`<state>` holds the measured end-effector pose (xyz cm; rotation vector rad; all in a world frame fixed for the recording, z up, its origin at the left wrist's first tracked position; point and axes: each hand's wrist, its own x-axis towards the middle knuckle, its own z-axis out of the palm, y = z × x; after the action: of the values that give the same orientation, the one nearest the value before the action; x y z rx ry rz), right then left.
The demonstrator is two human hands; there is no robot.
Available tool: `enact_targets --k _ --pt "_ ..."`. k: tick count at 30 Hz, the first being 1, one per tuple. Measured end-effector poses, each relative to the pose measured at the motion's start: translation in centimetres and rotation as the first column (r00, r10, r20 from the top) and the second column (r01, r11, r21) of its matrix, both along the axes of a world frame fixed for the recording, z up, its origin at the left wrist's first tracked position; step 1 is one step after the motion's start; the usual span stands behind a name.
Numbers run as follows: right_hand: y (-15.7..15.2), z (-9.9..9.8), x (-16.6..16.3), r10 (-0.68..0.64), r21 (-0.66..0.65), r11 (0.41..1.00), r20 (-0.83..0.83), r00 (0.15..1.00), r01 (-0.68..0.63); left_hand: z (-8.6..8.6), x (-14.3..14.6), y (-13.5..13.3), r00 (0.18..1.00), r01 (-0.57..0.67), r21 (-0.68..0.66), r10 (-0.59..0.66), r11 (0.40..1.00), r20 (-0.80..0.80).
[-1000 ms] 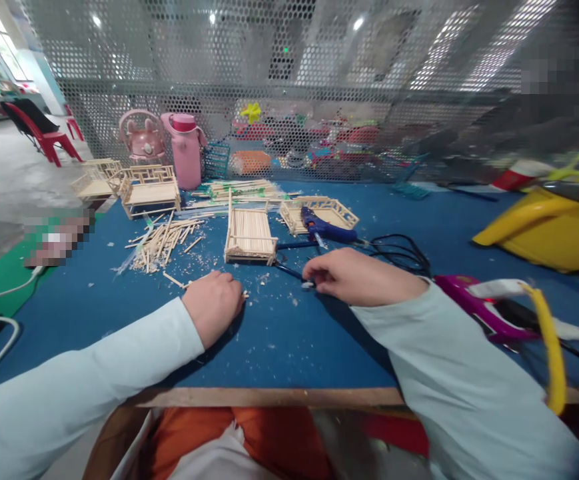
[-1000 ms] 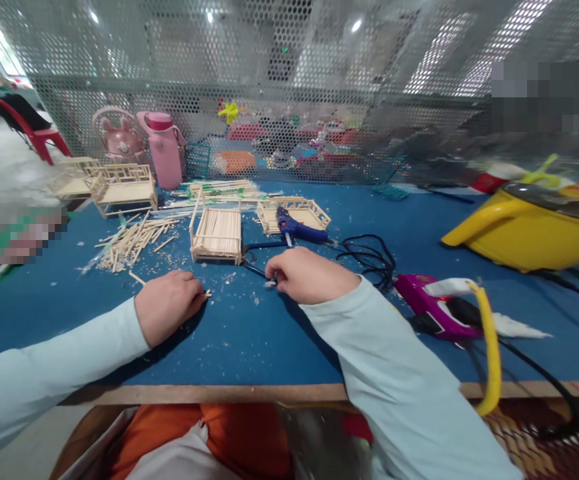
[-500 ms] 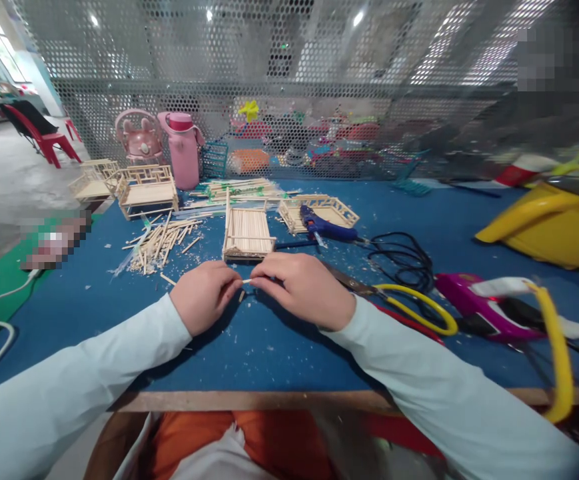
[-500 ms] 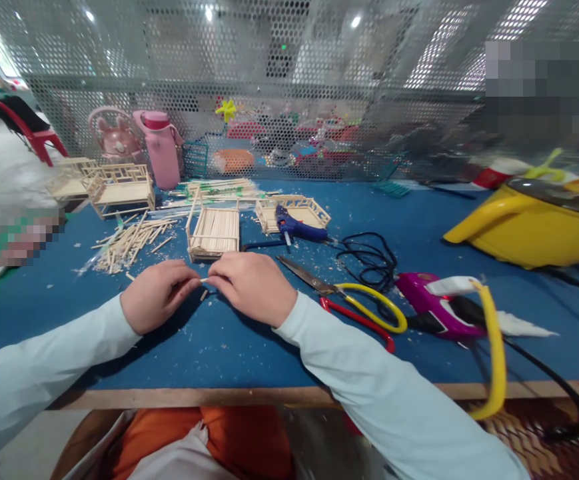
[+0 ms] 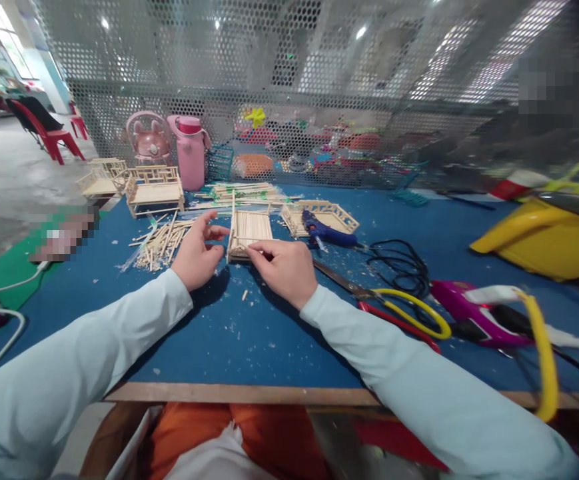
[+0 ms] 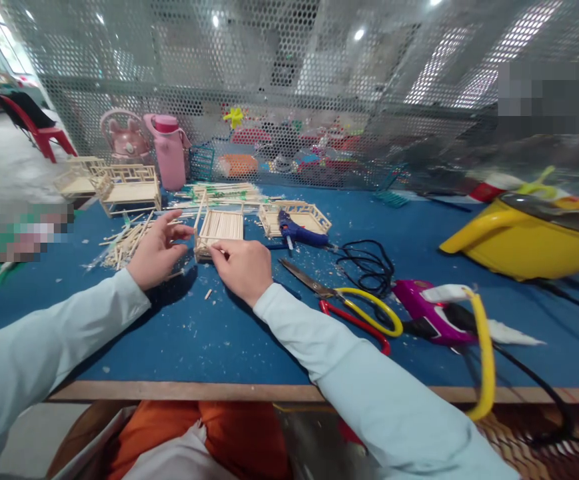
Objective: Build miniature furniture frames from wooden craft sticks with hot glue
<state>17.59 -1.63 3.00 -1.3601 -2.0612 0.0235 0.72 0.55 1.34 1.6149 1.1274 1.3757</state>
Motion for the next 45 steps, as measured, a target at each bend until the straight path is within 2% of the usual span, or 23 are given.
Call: enact_targets --k 2,4,12,18,32,35,40,45 --pt "0.2 -0.2 -0.2 -0.016 0.016 1.0 0.036 0.999 0.016 0.0 0.1 0.3 0.994 0.09 -0.058 -0.086 0.994 0.065" --pt "0.3 -0.3 -0.3 -0.022 0.024 0.999 0.057 0.998 0.021 0.0 0.3 0.2 0.988 0.124 -0.07 -0.116 0.99 0.1" --pt "0.6 -0.2 -0.7 -0.054 0.063 0.997 0.073 0.996 0.049 -0.3 0.3 0.0 0.989 0.116 -0.037 -0.112 0.993 0.101" --pt "0.6 -0.3 -1.0 -0.073 0.082 0.994 0.069 0.995 0.067 -0.2 0.6 0.1 0.981 0.099 -0.034 -0.092 0.995 0.168" --pt "0.8 -0.4 -1.0 -0.05 0.092 0.995 0.022 0.999 0.047 -0.3 0.7 1.0 0.942 0.185 -0.062 -0.159 0.981 0.294" --pt "0.9 -0.3 -0.6 0.01 0.095 0.995 -0.007 1.0 -0.01 -0.2 0.6 1.0 0.943 0.19 -0.053 -0.167 0.98 0.289" --pt "1.5 -0.2 0.8 0.218 0.096 0.973 -0.06 0.974 -0.212 0.0 0.5 0.6 0.943 0.208 -0.033 -0.192 0.977 0.274" --pt "1.9 0.1 1.6 0.292 0.132 0.951 -0.1 0.951 -0.278 -0.1 0.7 -0.6 0.951 0.203 -0.02 -0.193 0.979 0.243"
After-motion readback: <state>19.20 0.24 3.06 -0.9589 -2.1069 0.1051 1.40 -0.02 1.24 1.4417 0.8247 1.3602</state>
